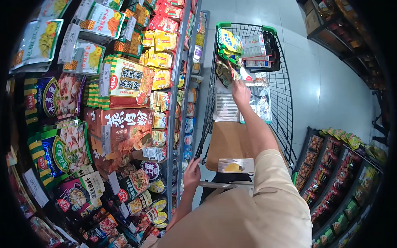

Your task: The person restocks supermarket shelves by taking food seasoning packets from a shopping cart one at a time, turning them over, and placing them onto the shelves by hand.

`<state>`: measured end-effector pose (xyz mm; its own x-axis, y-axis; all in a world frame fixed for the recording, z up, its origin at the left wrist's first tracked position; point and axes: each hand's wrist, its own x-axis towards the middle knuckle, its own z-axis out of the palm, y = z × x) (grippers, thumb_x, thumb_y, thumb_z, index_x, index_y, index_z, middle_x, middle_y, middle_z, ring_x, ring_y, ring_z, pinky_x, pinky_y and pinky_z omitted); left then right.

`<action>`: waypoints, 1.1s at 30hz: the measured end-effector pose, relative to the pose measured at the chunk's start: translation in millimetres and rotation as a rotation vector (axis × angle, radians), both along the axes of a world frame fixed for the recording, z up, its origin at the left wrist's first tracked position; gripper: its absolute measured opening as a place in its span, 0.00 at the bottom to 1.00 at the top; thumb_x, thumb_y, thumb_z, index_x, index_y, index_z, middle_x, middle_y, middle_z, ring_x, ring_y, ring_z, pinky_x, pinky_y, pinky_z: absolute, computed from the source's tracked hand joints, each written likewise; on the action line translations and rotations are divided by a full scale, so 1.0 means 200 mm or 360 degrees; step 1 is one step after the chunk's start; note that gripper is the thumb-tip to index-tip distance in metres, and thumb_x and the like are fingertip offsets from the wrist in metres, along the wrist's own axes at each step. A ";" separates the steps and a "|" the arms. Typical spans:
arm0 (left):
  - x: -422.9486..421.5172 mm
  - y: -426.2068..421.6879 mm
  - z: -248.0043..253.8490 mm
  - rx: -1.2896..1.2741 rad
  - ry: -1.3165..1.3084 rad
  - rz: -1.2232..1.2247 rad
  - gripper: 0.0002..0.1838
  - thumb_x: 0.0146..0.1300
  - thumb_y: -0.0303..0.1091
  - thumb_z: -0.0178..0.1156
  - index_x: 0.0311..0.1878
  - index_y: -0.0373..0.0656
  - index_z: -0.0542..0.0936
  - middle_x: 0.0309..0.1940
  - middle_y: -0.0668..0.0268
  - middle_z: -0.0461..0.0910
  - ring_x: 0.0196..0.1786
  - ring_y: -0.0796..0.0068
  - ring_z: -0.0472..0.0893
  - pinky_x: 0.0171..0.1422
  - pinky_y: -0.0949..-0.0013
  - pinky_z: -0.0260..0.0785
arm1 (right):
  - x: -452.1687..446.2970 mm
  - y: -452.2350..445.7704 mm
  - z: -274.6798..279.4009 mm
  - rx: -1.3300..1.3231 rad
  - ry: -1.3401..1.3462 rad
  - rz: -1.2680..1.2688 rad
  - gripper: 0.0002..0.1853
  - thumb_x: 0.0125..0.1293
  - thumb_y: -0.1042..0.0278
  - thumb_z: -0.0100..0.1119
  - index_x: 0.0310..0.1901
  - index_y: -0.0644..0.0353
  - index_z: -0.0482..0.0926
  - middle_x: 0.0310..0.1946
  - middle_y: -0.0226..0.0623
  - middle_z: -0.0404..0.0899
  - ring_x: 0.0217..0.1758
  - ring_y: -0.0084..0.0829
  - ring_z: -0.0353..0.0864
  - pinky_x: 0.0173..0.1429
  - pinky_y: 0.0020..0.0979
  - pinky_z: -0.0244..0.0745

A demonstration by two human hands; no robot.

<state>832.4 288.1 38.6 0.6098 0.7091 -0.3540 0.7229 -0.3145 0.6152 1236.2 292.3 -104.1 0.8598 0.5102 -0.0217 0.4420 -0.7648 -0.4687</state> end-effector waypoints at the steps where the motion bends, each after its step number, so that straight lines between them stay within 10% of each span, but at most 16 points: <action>1: 0.01 0.01 0.03 0.0046 -0.0044 -0.0045 0.18 0.69 0.26 0.55 0.60 0.46 0.81 0.61 0.48 0.78 0.60 0.50 0.81 0.61 0.58 0.74 | 0.00 -0.06 0.04 0.0006 -0.0020 0.0002 0.09 0.72 0.64 0.53 0.37 0.58 0.78 0.40 0.44 0.81 0.42 0.49 0.85 0.41 0.50 0.79; 6: 0.02 0.01 0.06 0.0052 -0.0117 -0.0027 0.17 0.70 0.28 0.53 0.59 0.47 0.82 0.59 0.46 0.79 0.63 0.46 0.78 0.66 0.55 0.72 | -0.10 -0.32 0.43 0.0839 -0.0167 -0.0064 0.09 0.73 0.67 0.57 0.48 0.61 0.81 0.47 0.42 0.81 0.51 0.49 0.81 0.48 0.41 0.78; 11: -0.01 -0.01 0.02 0.0266 -0.0184 -0.0079 0.15 0.69 0.29 0.55 0.56 0.46 0.83 0.56 0.48 0.81 0.56 0.44 0.81 0.59 0.52 0.76 | -0.38 -0.58 0.83 0.1200 0.0447 -0.0414 0.14 0.80 0.63 0.50 0.53 0.65 0.79 0.40 0.35 0.81 0.41 0.19 0.72 0.46 0.25 0.70; 15: -0.03 -0.01 0.00 0.0203 -0.0202 -0.0084 0.15 0.69 0.29 0.54 0.57 0.45 0.82 0.59 0.49 0.79 0.58 0.45 0.80 0.62 0.54 0.75 | -0.56 -0.67 1.17 0.1866 0.0564 -0.0379 0.16 0.81 0.60 0.50 0.52 0.67 0.79 0.39 0.24 0.78 0.40 0.15 0.70 0.46 0.20 0.67; 22: -0.03 0.00 0.14 0.0039 -0.0794 0.0155 0.16 0.72 0.31 0.55 0.59 0.37 0.80 0.59 0.52 0.81 0.64 0.56 0.79 0.68 0.62 0.69 | -0.69 -0.76 1.59 0.2234 0.1392 0.0079 0.13 0.79 0.65 0.51 0.53 0.66 0.78 0.48 0.36 0.85 0.49 0.24 0.84 0.54 0.26 0.78; 30: -0.01 0.07 0.54 -0.1948 -0.1852 0.0391 0.44 0.71 0.69 0.46 0.80 0.49 0.55 0.73 0.62 0.69 0.68 0.62 0.75 0.69 0.56 0.69 | -0.93 -0.53 2.13 0.2184 0.1797 0.0439 0.14 0.76 0.67 0.51 0.54 0.66 0.78 0.47 0.38 0.86 0.46 0.26 0.86 0.52 0.29 0.81; 33: -0.07 0.03 0.65 -0.2033 -0.1936 0.0305 0.49 0.64 0.77 0.44 0.78 0.51 0.57 0.73 0.63 0.69 0.71 0.63 0.72 0.73 0.53 0.67 | -1.01 -0.43 2.17 0.2134 0.1843 0.0662 0.12 0.76 0.67 0.53 0.53 0.65 0.79 0.45 0.36 0.85 0.44 0.23 0.85 0.50 0.25 0.79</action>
